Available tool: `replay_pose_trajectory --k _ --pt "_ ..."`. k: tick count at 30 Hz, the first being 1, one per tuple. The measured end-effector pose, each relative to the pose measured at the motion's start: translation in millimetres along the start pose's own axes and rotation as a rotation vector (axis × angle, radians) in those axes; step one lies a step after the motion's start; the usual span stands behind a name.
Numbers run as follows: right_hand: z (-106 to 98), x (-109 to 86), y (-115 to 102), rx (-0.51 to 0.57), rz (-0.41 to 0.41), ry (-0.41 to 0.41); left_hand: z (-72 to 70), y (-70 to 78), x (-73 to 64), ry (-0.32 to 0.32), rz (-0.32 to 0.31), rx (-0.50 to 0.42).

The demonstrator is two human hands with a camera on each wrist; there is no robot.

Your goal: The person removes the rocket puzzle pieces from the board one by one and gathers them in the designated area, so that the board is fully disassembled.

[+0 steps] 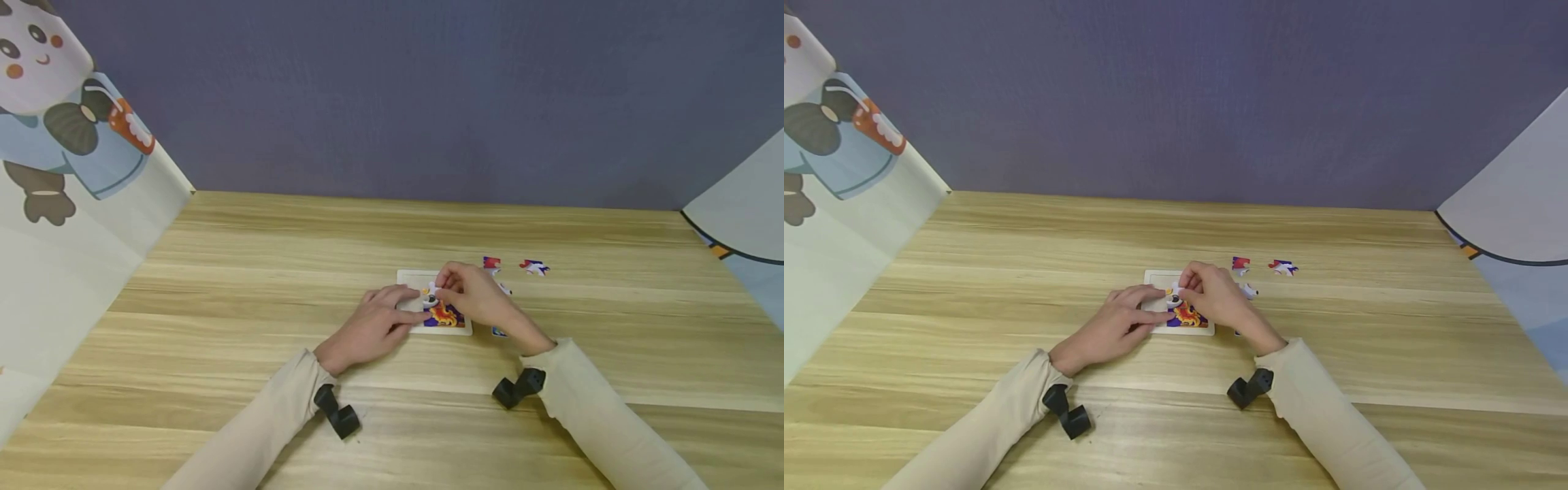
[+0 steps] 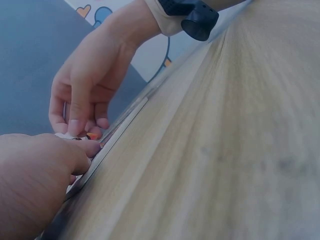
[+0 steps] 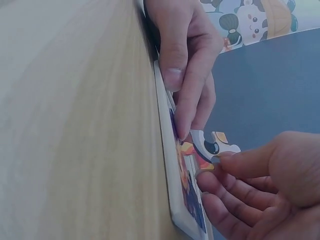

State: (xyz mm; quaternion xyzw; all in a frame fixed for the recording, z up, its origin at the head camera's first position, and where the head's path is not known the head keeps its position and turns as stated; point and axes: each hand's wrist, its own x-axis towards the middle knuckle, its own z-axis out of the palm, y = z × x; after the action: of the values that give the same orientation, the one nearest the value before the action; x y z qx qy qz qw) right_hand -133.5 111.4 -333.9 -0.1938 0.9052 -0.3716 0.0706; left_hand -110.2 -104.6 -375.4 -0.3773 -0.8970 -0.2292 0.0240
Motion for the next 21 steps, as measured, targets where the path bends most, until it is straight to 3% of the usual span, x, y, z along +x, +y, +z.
replay_pose_trajectory --k 6,21 --pt "-1.7 0.7 -0.9 0.053 -0.003 0.007 0.3 -1.9 -0.6 0.000 -0.005 0.000" --pt "-15.0 -3.8 5.8 0.068 0.025 0.063 0.3 -0.8 -0.1 0.001 -0.010 -0.003"
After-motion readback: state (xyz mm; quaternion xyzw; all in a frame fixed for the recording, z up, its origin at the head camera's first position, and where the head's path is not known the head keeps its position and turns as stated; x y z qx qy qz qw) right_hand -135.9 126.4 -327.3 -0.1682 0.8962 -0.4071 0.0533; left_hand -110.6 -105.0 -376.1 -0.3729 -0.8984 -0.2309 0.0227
